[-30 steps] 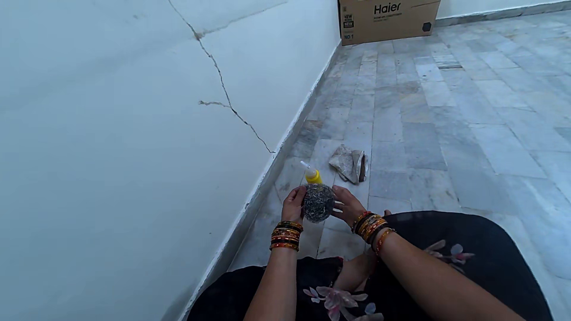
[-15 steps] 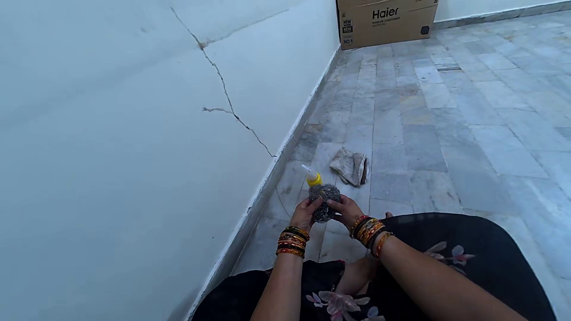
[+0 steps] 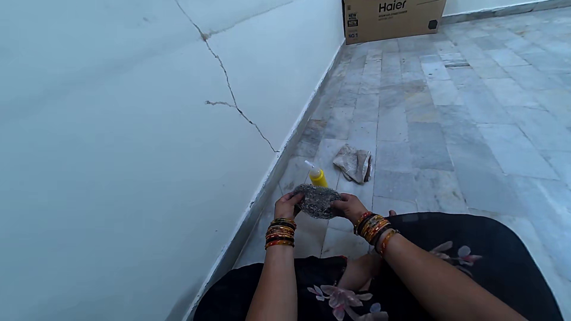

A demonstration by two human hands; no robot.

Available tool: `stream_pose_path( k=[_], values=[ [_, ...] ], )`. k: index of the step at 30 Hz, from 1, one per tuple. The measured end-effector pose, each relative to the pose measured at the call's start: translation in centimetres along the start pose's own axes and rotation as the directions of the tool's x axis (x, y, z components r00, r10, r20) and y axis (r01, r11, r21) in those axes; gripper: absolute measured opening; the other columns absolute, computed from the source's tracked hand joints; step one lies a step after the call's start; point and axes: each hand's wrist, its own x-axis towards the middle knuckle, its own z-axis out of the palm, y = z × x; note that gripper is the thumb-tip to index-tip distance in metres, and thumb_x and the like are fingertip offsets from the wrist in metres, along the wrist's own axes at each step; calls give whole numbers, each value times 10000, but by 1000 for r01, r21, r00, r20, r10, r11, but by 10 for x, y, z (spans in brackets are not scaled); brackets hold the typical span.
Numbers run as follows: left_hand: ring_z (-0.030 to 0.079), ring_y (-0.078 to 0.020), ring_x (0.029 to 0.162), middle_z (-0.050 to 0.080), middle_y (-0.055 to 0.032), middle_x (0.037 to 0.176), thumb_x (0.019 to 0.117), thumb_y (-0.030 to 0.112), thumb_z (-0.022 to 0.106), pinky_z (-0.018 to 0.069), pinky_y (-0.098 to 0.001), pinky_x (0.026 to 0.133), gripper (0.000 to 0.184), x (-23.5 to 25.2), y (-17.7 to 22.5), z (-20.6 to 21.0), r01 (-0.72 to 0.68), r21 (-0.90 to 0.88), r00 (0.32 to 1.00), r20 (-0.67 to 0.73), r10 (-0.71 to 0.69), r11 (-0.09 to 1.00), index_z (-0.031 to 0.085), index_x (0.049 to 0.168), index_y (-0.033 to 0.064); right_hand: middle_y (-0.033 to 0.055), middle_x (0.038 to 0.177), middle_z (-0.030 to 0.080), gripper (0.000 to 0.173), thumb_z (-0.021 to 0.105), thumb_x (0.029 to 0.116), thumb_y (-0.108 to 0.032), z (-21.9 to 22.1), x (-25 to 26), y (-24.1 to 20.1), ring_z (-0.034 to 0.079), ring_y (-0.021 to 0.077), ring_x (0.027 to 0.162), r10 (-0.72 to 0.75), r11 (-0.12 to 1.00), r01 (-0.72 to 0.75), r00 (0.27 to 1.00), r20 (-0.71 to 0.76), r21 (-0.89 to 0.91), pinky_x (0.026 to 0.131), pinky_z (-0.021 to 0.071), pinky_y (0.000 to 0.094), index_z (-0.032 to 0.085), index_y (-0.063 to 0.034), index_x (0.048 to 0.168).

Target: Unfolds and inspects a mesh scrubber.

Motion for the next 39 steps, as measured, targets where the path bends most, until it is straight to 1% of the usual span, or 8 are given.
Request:
stream_pose_path(
  k=[9, 16, 18, 21, 27, 30, 36, 39],
  values=[
    [619, -178, 739, 650, -156, 933, 955, 29, 690, 551, -310, 686, 231, 6, 5, -6, 66, -65, 993, -96, -72, 996, 614, 1158, -48, 144, 949, 671, 190, 675, 951, 26, -16, 4, -11, 652, 160, 781, 33, 998, -36, 997, -70, -51, 751, 567, 310, 630, 63, 1132],
    [624, -190, 767, 655, -177, 992, 952, 27, 696, 550, -321, 705, 283, 8, 6, -9, 68, -78, 992, -97, -75, 995, 598, 1205, -51, 141, 927, 660, 193, 676, 935, 57, -26, 6, -17, 633, 154, 756, 60, 997, -67, 988, -141, -48, 722, 554, 300, 623, 63, 1121],
    [619, -177, 726, 653, -163, 941, 953, 32, 697, 549, -311, 677, 246, 8, 7, -9, 65, -66, 991, -110, -72, 996, 611, 1167, -51, 149, 946, 661, 197, 665, 944, 55, -29, 8, -17, 632, 158, 772, 58, 995, -69, 988, -143, -75, 740, 552, 307, 625, 68, 1136],
    [603, -177, 742, 640, -162, 963, 976, 51, 676, 536, -309, 691, 262, 9, 6, -10, 81, -48, 991, -103, -86, 996, 603, 1206, -49, 163, 984, 659, 192, 648, 965, 34, -29, 13, -11, 632, 173, 809, 43, 991, -59, 990, -134, -118, 772, 548, 321, 627, 68, 1154],
    [652, -235, 912, 663, -203, 1085, 991, 85, 669, 558, -384, 804, 276, -5, -7, 15, 71, 24, 994, 84, -73, 997, 598, 1215, -60, 177, 1063, 655, 231, 624, 1002, -24, -11, 6, -6, 665, 202, 891, 102, 988, -92, 992, -76, 121, 807, 571, 346, 575, 47, 1217],
    [662, -269, 974, 669, -200, 1105, 1011, 127, 643, 563, -427, 826, 265, -17, -10, 26, 94, -43, 979, 187, -84, 995, 612, 1222, -29, 179, 1077, 652, 246, 597, 1022, -40, -4, 3, -5, 674, 216, 903, 93, 971, -77, 994, -63, 224, 806, 579, 361, 542, 28, 1252],
    [593, -331, 1245, 582, -180, 1373, 1104, 331, 444, 497, -566, 995, 453, -28, -2, 27, 259, -224, 924, 340, -174, 939, 467, 1452, 43, 209, 1171, 611, 311, 504, 1083, -122, -1, 2, -14, 665, 259, 948, 70, 912, -14, 990, -124, 410, 817, 572, 383, 459, -18, 1373],
    [647, -304, 1143, 644, -177, 1258, 1083, 282, 518, 545, -502, 935, 386, -29, -7, 33, 257, -149, 932, 299, -204, 955, 549, 1362, 18, 210, 1214, 595, 328, 473, 1098, -145, 0, 2, -9, 661, 274, 1008, 28, 906, 16, 995, -96, 424, 854, 569, 407, 426, -35, 1403]
  ],
)
